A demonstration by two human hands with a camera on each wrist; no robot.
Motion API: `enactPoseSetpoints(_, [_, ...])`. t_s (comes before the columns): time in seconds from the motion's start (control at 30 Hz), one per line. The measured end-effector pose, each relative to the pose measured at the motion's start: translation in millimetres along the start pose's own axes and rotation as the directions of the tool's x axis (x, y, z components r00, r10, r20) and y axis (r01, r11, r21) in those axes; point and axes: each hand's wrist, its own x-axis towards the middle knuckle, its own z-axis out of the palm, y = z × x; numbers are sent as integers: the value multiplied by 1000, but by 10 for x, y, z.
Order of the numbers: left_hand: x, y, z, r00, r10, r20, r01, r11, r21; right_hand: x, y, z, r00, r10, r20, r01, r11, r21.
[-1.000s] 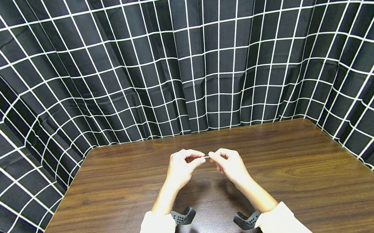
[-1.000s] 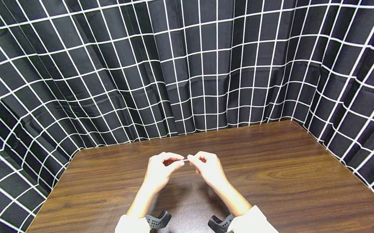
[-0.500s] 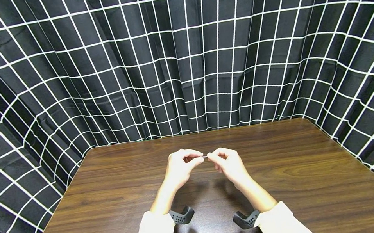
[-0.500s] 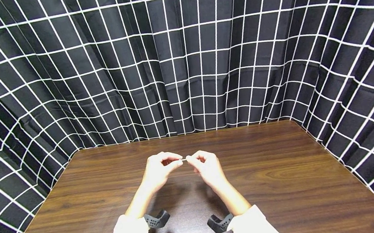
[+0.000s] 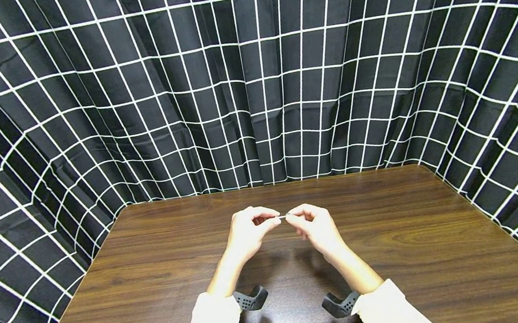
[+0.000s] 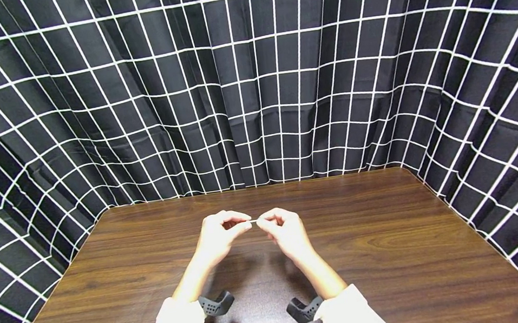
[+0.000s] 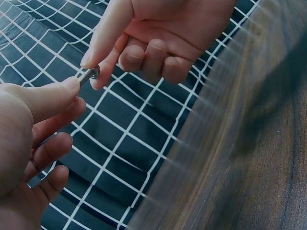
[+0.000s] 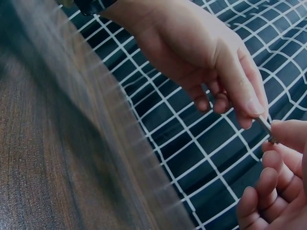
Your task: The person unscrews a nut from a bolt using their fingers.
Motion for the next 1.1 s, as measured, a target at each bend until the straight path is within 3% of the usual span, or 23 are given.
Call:
enactPoseSetpoints(0.2, [1,-11,-5,1000,3,4,-3,1000,15,7,26,2,999,-49,20,48,998,43])
enactPoseSetpoints(0.67, [-6,-15,-5,1000,-12,-7,12,1000,1,7,3,-2,995,-90,31,89,996,25])
enactPoseSetpoints(1.1, [-17,-11,15,1000,4,-3,-4,1000,16,6,31,18,997,-50,-53,43,992,-120])
